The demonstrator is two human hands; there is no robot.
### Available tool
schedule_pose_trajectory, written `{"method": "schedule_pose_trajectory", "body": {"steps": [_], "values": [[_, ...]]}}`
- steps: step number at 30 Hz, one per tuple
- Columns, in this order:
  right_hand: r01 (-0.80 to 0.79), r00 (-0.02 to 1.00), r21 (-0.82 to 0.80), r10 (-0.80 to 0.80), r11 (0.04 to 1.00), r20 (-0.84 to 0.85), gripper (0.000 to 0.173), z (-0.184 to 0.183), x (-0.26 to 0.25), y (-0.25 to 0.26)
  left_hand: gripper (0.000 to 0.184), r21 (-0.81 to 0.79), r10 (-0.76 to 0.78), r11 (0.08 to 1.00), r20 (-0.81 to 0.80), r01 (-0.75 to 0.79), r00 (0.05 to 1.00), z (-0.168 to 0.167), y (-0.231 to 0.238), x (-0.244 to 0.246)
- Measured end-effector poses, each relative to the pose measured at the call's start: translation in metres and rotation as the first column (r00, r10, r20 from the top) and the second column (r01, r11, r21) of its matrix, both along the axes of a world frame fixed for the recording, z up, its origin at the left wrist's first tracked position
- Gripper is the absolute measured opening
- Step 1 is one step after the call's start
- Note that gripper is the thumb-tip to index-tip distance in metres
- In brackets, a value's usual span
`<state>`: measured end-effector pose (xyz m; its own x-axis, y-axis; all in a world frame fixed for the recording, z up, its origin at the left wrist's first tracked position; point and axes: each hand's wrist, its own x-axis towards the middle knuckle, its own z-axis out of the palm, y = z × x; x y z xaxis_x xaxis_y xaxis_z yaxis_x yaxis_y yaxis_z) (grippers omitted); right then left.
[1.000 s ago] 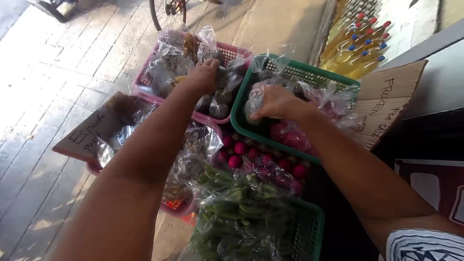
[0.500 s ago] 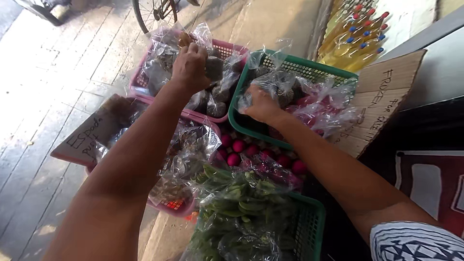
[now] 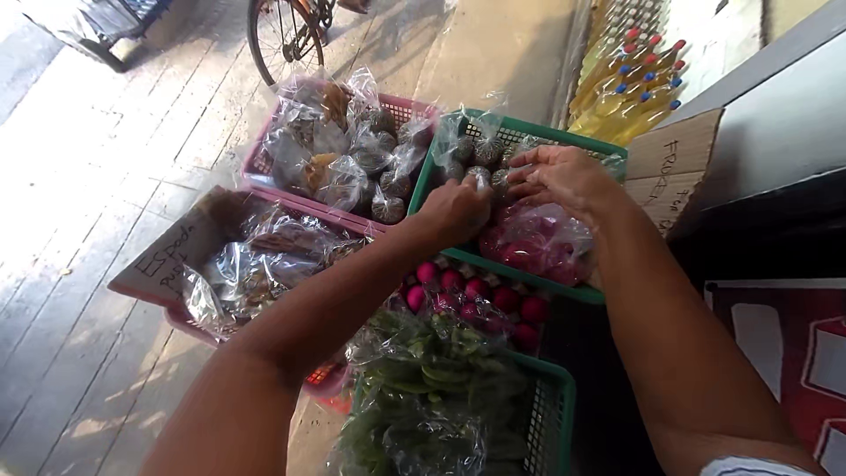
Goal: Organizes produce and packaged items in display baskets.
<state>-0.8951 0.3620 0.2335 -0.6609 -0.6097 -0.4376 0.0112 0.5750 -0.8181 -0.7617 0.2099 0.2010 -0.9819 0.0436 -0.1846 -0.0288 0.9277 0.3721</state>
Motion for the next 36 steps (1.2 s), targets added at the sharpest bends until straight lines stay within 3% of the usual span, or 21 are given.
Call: {"method": "schedule_pose_trajectory", "body": {"steps": [3, 7, 10, 12, 16, 17, 19, 21, 23, 26, 30, 33, 36], "values": [[-0.056, 0.976, -0.044, 0.046, 0.997, -0.212, 0.031, -0.002, 0.011, -0.016, 0.024, -0.103, -0.077, 0.992, -0.02, 0.074, 0.997, -0.026, 0.006, -0.009], [-0.223, 0.912, -0.071, 0.182, 0.972, -0.369, 0.027, 0.004, 0.024, -0.062, 0.031, -0.233, -0.232, 0.951, -0.102, 0.204, 0.967, -0.058, 0.005, -0.015], [-0.378, 0.802, -0.014, 0.32, 0.926, -0.505, 0.025, 0.001, 0.027, -0.106, 0.04, -0.291, -0.248, 0.934, -0.105, 0.208, 0.963, -0.046, 0.0, -0.005], [-0.47, 0.706, 0.025, 0.392, 0.882, -0.59, 0.024, -0.005, 0.027, -0.134, 0.047, -0.265, -0.22, 0.945, -0.074, 0.194, 0.973, -0.016, -0.011, 0.013], [-0.636, 0.506, 0.218, 0.614, 0.74, -0.605, 0.033, -0.031, 0.025, -0.176, 0.023, -0.253, -0.022, 0.967, -0.137, -0.014, 0.99, 0.017, -0.076, 0.064], [-0.653, 0.444, 0.306, 0.678, 0.693, -0.585, 0.036, -0.042, 0.025, -0.184, 0.023, -0.263, 0.072, 0.959, -0.148, -0.109, 0.986, 0.017, -0.098, 0.074], [-0.624, 0.343, 0.468, 0.757, 0.626, -0.556, 0.041, -0.058, 0.031, -0.195, 0.039, -0.255, 0.268, 0.924, -0.097, -0.284, 0.959, 0.013, -0.137, 0.091], [-0.559, 0.288, 0.557, 0.774, 0.614, -0.564, 0.026, -0.061, 0.041, -0.2, 0.049, -0.274, 0.392, 0.88, -0.039, -0.387, 0.919, 0.004, -0.16, 0.101], [-0.506, 0.255, 0.605, 0.777, 0.614, -0.575, 0.019, -0.055, 0.047, -0.2, 0.033, -0.339, 0.434, 0.842, -0.034, -0.419, 0.9, -0.003, -0.162, 0.105], [-0.523, 0.285, 0.56, 0.751, 0.643, -0.596, 0.017, -0.045, 0.046, -0.197, 0.03, -0.346, 0.387, 0.845, -0.135, -0.409, 0.912, 0.0, -0.135, 0.102], [-0.582, 0.436, 0.415, 0.699, 0.7, -0.567, 0.017, -0.032, 0.03, -0.186, 0.02, -0.21, 0.151, 0.958, -0.211, -0.195, 0.966, -0.004, -0.102, 0.085], [-0.56, 0.692, 0.099, 0.53, 0.823, -0.49, 0.019, -0.002, 0.019, -0.157, 0.016, -0.042, 0.108, 0.993, -0.097, -0.113, 0.989, 0.001, -0.098, 0.074], [-0.346, 0.935, -0.282, 0.305, 0.895, -0.181, 0.015, 0.033, 0.011, -0.109, 0.028, 0.159, 0.128, 0.982, -0.159, -0.103, 0.979, 0.002, -0.087, 0.065]]}}
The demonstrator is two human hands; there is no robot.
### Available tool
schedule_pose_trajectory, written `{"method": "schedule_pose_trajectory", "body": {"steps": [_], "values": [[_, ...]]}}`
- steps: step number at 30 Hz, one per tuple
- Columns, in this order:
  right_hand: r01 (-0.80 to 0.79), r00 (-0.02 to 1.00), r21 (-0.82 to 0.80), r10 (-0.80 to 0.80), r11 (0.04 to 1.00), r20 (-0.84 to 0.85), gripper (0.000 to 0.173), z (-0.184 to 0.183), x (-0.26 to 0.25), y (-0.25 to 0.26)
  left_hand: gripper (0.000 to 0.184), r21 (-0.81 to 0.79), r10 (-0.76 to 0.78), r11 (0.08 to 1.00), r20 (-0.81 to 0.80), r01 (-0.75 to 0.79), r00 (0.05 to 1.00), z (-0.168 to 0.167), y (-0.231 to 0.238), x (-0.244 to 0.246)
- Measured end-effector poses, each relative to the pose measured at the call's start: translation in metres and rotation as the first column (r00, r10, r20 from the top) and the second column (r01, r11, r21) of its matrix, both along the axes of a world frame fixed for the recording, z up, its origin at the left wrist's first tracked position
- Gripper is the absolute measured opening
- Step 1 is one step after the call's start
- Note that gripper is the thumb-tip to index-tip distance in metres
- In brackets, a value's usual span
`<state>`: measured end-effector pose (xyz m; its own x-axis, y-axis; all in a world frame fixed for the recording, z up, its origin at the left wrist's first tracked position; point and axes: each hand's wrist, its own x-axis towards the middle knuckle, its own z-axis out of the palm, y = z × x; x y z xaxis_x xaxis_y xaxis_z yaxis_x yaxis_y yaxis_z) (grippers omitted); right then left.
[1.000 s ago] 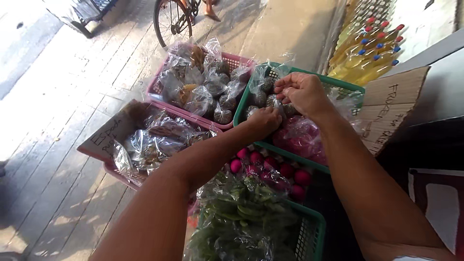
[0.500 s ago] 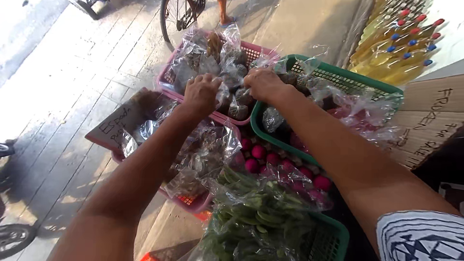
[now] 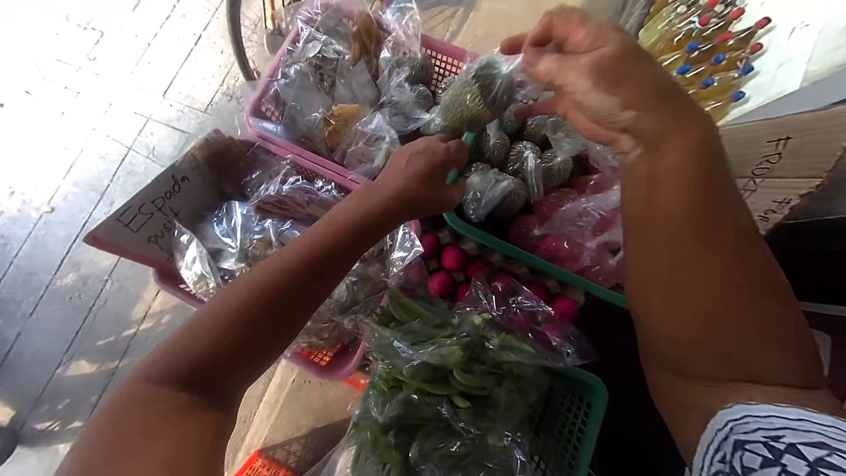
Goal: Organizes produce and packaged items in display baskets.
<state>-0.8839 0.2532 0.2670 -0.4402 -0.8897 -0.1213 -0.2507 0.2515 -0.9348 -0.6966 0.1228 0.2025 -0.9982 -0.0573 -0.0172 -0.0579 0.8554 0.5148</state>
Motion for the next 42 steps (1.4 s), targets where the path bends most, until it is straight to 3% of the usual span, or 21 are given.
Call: {"method": "schedule_pose_trajectory", "body": {"steps": [2, 4, 6, 8, 11, 15, 20, 23, 25, 28, 32, 35, 39, 42], "values": [[0.111, 0.968, -0.13, -0.078, 0.985, 0.24, 0.018, 0.018, -0.003, 0.034, 0.049, 0.039, -0.004, 0.999, 0.052, 0.002, 0.999, 0.003, 0.015, -0.009], [0.206, 0.931, -0.18, -0.135, 0.962, 0.34, 0.019, 0.029, -0.003, 0.067, 0.063, -0.012, -0.047, 0.999, 0.149, 0.049, 0.988, -0.001, 0.03, -0.02], [0.285, 0.894, -0.176, -0.195, 0.942, 0.404, 0.018, 0.031, 0.003, 0.096, 0.049, -0.082, -0.116, 0.988, 0.192, 0.134, 0.975, -0.011, 0.037, -0.031], [0.311, 0.877, -0.131, -0.232, 0.941, 0.421, 0.016, 0.025, 0.017, 0.123, 0.031, -0.148, -0.146, 0.974, 0.183, 0.174, 0.972, -0.019, 0.035, -0.041], [0.331, 0.856, -0.015, -0.293, 0.944, 0.425, 0.014, 0.001, 0.05, 0.147, 0.022, -0.135, -0.109, 0.983, 0.136, 0.128, 0.985, -0.02, 0.022, -0.055], [0.345, 0.844, 0.158, -0.38, 0.925, 0.378, 0.016, -0.04, 0.08, 0.141, 0.014, -0.045, -0.068, 0.996, 0.067, 0.071, 0.995, -0.021, 0.008, -0.066], [0.337, 0.862, 0.19, -0.383, 0.922, 0.331, 0.016, -0.05, 0.09, 0.134, 0.03, -0.064, 0.026, 0.998, 0.022, -0.024, 0.999, -0.009, 0.023, -0.061], [0.345, 0.874, 0.134, -0.37, 0.929, 0.313, 0.018, -0.036, 0.075, 0.149, 0.026, -0.188, -0.088, 0.98, -0.075, 0.073, 0.993, -0.011, 0.04, -0.052], [0.376, 0.87, 0.069, -0.378, 0.924, 0.316, 0.016, -0.021, 0.061, 0.157, 0.03, -0.279, -0.158, 0.949, -0.023, 0.146, 0.987, -0.021, 0.047, -0.046], [0.443, 0.851, -0.017, -0.414, 0.896, 0.323, 0.012, -0.001, 0.037, 0.147, 0.023, -0.376, -0.196, 0.904, 0.062, 0.204, 0.979, -0.034, 0.05, -0.044], [0.533, 0.8, -0.029, -0.492, 0.846, 0.343, 0.009, 0.008, 0.003, 0.1, 0.021, -0.304, -0.115, 0.946, 0.011, 0.112, 0.993, -0.033, 0.046, -0.042], [0.547, 0.782, 0.079, -0.542, 0.833, 0.307, 0.026, 0.008, -0.018, 0.061, 0.015, -0.232, -0.069, 0.971, -0.072, 0.051, 0.995, -0.026, 0.037, -0.034], [0.56, 0.789, 0.169, -0.585, 0.811, 0.189, 0.037, 0.003, -0.037, 0.026, 0.012, -0.173, 0.043, 0.982, -0.181, -0.074, 0.983, -0.016, 0.014, -0.015], [0.623, 0.781, 0.096, -0.624, 0.776, -0.022, 0.034, -0.008, -0.04, 0.015, 0.011, -0.174, 0.131, 0.969, -0.235, -0.174, 0.963, -0.011, -0.006, 0.006]]}}
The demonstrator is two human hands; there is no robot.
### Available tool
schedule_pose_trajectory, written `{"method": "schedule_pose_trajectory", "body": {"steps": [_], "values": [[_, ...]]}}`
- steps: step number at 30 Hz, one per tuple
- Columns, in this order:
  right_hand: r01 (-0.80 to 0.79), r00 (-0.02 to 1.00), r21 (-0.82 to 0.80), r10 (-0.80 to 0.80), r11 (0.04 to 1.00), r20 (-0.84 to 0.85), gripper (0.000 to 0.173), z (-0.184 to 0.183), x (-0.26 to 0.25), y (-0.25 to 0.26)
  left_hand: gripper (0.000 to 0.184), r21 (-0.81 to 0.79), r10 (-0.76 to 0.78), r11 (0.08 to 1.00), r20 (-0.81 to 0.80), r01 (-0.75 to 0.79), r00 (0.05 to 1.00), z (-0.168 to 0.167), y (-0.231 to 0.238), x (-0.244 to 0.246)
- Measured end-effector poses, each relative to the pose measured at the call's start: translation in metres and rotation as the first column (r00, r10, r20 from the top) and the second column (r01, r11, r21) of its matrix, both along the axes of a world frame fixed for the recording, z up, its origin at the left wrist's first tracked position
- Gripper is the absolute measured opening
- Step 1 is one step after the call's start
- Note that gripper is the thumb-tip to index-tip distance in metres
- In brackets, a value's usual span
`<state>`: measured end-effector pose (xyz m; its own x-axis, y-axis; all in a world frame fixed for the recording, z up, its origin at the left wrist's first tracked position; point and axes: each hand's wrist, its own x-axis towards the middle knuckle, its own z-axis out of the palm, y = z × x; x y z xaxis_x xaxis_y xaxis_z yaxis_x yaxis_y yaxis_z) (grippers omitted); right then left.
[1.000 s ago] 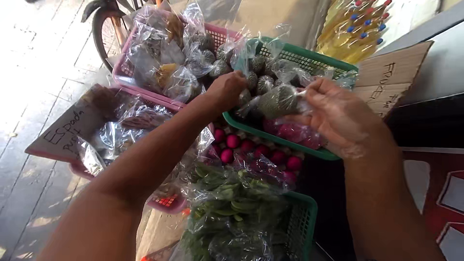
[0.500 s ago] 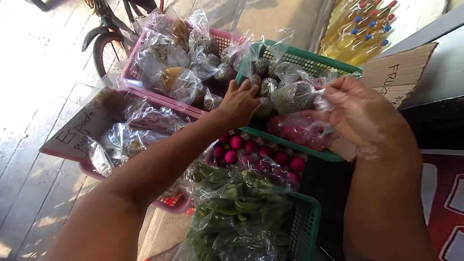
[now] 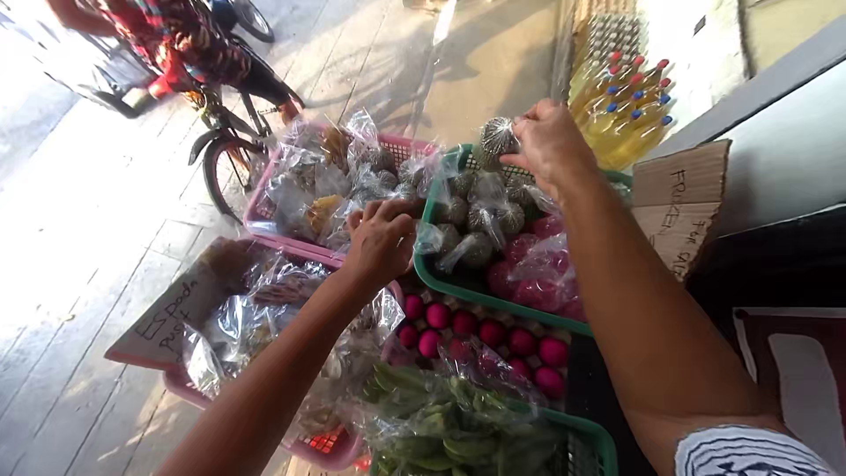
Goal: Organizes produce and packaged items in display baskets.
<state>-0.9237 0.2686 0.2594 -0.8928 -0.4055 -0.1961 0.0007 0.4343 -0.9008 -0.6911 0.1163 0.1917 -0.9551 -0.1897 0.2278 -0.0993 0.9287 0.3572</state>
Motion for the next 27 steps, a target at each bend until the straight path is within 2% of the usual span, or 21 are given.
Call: {"method": "schedule_pose_trajectory", "body": {"steps": [3, 6, 8, 9, 11, 13, 15, 21, 23, 25, 27], "values": [[0.066, 0.962, -0.112, -0.093, 0.992, -0.256, 0.034, -0.023, 0.006, -0.006, 0.011, -0.003, 0.072, 0.997, 0.008, -0.072, 0.997, 0.002, -0.018, 0.02], [0.058, 0.911, -0.339, -0.189, 0.939, -0.367, 0.036, -0.051, 0.008, -0.017, 0.01, 0.016, 0.126, 0.992, 0.019, -0.126, 0.992, -0.006, -0.028, 0.032], [-0.001, 0.871, -0.38, -0.186, 0.925, -0.454, 0.028, -0.069, 0.008, -0.024, 0.011, 0.04, 0.14, 0.989, 0.049, -0.142, 0.989, -0.011, -0.028, 0.037], [-0.044, 0.846, -0.333, -0.142, 0.942, -0.514, 0.026, -0.077, 0.011, -0.025, 0.011, 0.049, 0.134, 0.989, 0.064, -0.138, 0.989, -0.013, -0.027, 0.038], [-0.128, 0.794, -0.112, 0.035, 0.985, -0.607, 0.026, -0.089, 0.025, -0.02, 0.01, 0.055, 0.118, 0.991, 0.081, -0.123, 0.99, -0.016, -0.025, 0.039], [-0.213, 0.761, 0.122, 0.243, 0.969, -0.602, 0.023, -0.101, 0.044, -0.016, 0.009, 0.048, 0.121, 0.991, 0.09, -0.126, 0.989, -0.016, -0.026, 0.039], [-0.263, 0.745, 0.287, 0.383, 0.921, -0.546, 0.017, -0.108, 0.06, -0.013, 0.011, 0.036, 0.156, 0.987, 0.081, -0.16, 0.984, -0.016, -0.033, 0.037], [-0.232, 0.73, 0.46, 0.466, 0.857, -0.5, 0.023, -0.118, 0.05, -0.019, 0.015, 0.041, 0.334, 0.939, 0.129, -0.342, 0.934, -0.006, -0.069, 0.032], [-0.235, 0.732, 0.597, 0.544, 0.767, -0.411, 0.029, -0.104, 0.052, -0.019, 0.017, 0.024, 0.367, 0.926, 0.187, -0.377, 0.911, -0.003, -0.073, 0.032], [-0.227, 0.734, 0.71, 0.597, 0.667, -0.326, 0.038, -0.07, 0.064, -0.015, 0.023, -0.013, 0.37, 0.925, 0.27, -0.38, 0.889, 0.002, -0.074, 0.033], [-0.197, 0.68, 0.672, 0.593, 0.714, -0.43, 0.037, -0.037, 0.087, -0.016, 0.029, -0.061, 0.385, 0.922, 0.265, -0.383, 0.884, 0.0, -0.07, 0.037]]}}
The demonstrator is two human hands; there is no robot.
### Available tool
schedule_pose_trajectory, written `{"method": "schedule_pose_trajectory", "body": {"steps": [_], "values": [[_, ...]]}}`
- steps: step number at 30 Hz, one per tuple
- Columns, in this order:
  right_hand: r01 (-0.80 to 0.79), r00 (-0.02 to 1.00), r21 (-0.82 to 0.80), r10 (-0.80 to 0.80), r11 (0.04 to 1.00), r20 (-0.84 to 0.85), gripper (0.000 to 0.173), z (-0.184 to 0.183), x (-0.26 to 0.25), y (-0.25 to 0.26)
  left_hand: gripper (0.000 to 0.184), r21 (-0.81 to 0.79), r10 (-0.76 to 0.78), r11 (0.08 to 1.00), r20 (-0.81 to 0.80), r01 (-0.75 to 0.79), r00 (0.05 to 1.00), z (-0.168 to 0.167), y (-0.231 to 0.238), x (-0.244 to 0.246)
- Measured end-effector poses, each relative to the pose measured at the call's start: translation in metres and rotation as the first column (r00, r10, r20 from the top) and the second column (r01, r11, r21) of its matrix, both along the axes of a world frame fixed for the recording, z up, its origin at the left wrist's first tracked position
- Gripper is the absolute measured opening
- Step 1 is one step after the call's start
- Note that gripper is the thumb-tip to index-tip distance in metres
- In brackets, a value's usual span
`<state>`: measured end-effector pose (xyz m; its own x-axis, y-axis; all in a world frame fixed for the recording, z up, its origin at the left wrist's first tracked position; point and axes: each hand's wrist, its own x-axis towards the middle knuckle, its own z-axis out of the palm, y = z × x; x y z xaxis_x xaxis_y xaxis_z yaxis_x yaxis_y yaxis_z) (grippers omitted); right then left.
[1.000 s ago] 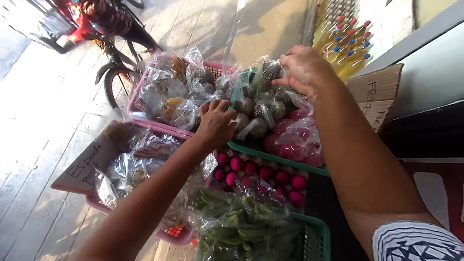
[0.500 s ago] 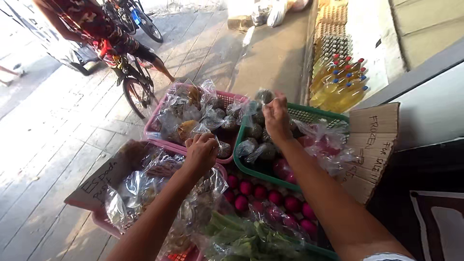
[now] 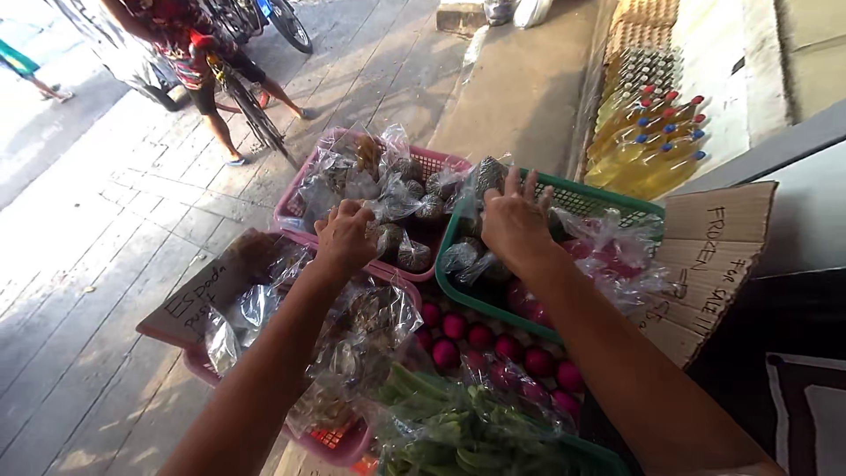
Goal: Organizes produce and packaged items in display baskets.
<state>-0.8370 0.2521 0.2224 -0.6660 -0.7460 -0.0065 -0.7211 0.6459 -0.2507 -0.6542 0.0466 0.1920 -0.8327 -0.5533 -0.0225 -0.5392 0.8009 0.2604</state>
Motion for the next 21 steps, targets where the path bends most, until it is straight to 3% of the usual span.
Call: {"method": "schedule_pose_trajectory", "body": {"steps": [3, 5, 7, 9, 11, 17, 21], "values": [[-0.178, 0.984, -0.166, 0.177, 0.97, -0.024, 0.029, 0.01, 0.036, -0.029, 0.035, -0.177, -0.083, 0.982, -0.115, 0.062, 0.99, -0.005, 0.014, -0.001], [-0.258, 0.951, 0.019, 0.25, 0.966, 0.183, 0.045, -0.003, 0.052, -0.058, 0.032, -0.225, -0.158, 0.964, -0.04, 0.145, 0.987, -0.002, 0.024, -0.01], [-0.306, 0.921, 0.261, 0.215, 0.916, 0.326, 0.057, -0.021, 0.062, -0.081, 0.028, -0.241, -0.168, 0.95, 0.139, 0.198, 0.976, -0.002, 0.03, -0.018], [-0.328, 0.902, 0.385, 0.165, 0.863, 0.399, 0.057, -0.032, 0.064, -0.093, 0.027, -0.229, -0.12, 0.953, 0.311, 0.197, 0.943, -0.004, 0.03, -0.025], [-0.343, 0.899, 0.408, 0.171, 0.846, 0.403, 0.049, -0.036, 0.059, -0.097, 0.025, -0.24, -0.09, 0.954, 0.35, 0.182, 0.932, -0.011, 0.025, -0.026], [-0.286, 0.936, 0.266, 0.209, 0.921, 0.282, 0.038, 0.005, 0.058, -0.079, 0.019, -0.139, -0.084, 0.984, 0.19, 0.112, 0.978, -0.015, 0.015, -0.019], [-0.148, 0.95, -0.059, 0.159, 0.987, 0.269, 0.033, 0.045, 0.02, -0.032, 0.031, -0.189, -0.184, 0.964, 0.033, 0.187, 0.982, -0.017, 0.017, -0.019]]}}
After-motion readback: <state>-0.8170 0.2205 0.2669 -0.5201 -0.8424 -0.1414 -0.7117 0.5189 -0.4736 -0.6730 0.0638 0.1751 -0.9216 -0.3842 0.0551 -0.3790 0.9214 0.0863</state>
